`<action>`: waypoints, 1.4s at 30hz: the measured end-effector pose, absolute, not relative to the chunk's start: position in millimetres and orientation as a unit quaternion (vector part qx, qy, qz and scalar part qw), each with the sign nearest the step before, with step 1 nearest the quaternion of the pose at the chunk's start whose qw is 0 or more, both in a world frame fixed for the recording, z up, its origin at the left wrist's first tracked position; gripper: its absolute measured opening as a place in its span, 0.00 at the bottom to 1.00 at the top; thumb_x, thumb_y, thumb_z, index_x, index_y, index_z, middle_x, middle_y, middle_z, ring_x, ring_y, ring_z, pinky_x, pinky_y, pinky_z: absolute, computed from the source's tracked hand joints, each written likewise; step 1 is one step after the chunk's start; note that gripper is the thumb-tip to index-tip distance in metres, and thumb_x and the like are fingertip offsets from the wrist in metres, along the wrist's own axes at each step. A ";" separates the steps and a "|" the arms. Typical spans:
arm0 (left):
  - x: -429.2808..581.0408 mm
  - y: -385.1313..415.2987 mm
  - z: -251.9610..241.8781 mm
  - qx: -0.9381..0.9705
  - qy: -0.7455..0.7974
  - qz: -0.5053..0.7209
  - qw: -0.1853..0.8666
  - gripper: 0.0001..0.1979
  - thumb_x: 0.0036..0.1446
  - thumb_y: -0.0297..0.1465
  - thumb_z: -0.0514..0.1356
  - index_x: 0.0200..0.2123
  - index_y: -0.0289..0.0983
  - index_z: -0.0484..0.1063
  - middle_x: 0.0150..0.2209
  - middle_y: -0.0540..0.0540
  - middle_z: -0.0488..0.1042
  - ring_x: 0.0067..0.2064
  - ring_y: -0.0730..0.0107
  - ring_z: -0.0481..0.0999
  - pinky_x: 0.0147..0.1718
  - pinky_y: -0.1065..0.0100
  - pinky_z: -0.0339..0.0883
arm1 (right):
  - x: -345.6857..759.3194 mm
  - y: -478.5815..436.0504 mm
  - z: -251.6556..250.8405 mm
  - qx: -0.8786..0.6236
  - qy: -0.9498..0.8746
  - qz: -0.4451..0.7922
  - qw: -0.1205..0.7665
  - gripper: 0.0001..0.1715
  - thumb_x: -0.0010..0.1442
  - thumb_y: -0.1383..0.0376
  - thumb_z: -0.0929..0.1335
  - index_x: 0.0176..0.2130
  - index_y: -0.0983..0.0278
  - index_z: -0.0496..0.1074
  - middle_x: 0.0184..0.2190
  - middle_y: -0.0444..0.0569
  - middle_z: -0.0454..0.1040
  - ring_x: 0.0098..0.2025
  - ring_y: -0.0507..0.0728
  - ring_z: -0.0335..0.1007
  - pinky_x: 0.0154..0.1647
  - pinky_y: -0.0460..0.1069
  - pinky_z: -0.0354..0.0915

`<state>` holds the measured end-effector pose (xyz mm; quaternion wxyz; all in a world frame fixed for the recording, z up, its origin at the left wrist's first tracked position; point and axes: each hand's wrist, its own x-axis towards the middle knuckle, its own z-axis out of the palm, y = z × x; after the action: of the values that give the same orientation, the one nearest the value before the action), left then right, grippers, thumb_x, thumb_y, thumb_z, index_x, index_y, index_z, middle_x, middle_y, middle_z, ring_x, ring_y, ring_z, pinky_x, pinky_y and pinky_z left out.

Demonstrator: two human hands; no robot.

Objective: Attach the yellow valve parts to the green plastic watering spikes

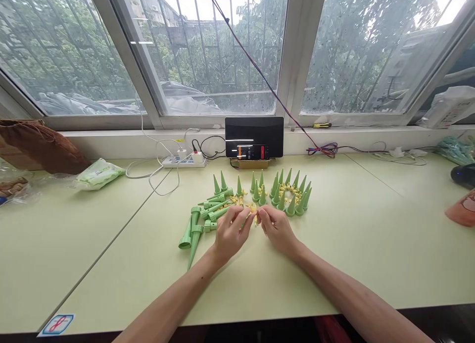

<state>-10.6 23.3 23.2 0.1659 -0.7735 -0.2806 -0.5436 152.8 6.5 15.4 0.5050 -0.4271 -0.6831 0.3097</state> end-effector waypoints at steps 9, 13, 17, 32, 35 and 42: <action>-8.2 22.3 16.1 -0.812 -0.261 -0.507 0.125 0.09 0.62 0.23 0.60 0.44 0.39 0.72 0.29 0.49 0.72 0.29 0.75 0.73 0.27 0.74 0.65 | 152.1 4.2 20.9 -0.404 -0.699 0.293 0.512 0.23 0.71 0.54 0.58 0.29 0.62 0.67 0.19 0.42 0.64 0.23 0.53 0.60 0.26 0.47 0.58; -9.4 23.8 14.0 -0.819 -0.263 -0.498 0.112 0.10 0.62 0.24 0.59 0.46 0.39 0.73 0.29 0.48 0.73 0.29 0.74 0.73 0.27 0.73 0.66 | 151.7 6.2 18.0 -0.405 -0.691 0.293 0.523 0.21 0.70 0.55 0.60 0.31 0.63 0.69 0.23 0.45 0.69 0.24 0.52 0.62 0.25 0.47 0.59; -10.4 24.5 13.9 -0.823 -0.268 -0.490 0.101 0.10 0.62 0.25 0.59 0.46 0.39 0.73 0.31 0.48 0.73 0.30 0.73 0.74 0.28 0.72 0.67 | 151.7 7.8 16.6 -0.406 -0.687 0.279 0.535 0.18 0.69 0.56 0.62 0.33 0.64 0.71 0.26 0.47 0.72 0.26 0.53 0.65 0.27 0.47 0.62; -10.7 24.8 14.8 -0.747 -0.349 -0.566 -0.010 0.06 0.61 0.27 0.60 0.41 0.39 0.65 0.28 0.54 0.66 0.21 0.81 0.62 0.20 0.75 0.60 | 154.9 11.8 11.9 -0.442 -0.607 0.305 0.585 0.15 0.66 0.53 0.65 0.37 0.62 0.69 0.28 0.46 0.73 0.19 0.50 0.63 0.20 0.46 0.61; -13.0 28.3 17.1 -0.707 -0.404 -0.578 -0.054 0.12 0.60 0.32 0.62 0.44 0.39 0.63 0.34 0.52 0.65 0.21 0.83 0.62 0.19 0.76 0.60 | 156.2 13.4 11.8 -0.447 -0.590 0.317 0.593 0.15 0.65 0.52 0.66 0.38 0.62 0.69 0.30 0.46 0.72 0.18 0.49 0.63 0.19 0.46 0.61; -15.1 34.7 14.5 -0.733 -0.452 -0.492 -0.129 0.19 0.59 0.38 0.63 0.50 0.40 0.64 0.39 0.49 0.70 0.20 0.82 0.60 0.22 0.73 0.61 | 155.9 15.6 12.4 -0.450 -0.595 0.322 0.583 0.16 0.63 0.52 0.68 0.40 0.62 0.70 0.30 0.44 0.68 0.18 0.48 0.60 0.18 0.46 0.59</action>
<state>-15.1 34.7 14.5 -0.1292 -0.7330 -0.4521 -0.4915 155.9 15.6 12.4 0.5829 -0.4495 -0.5952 0.3223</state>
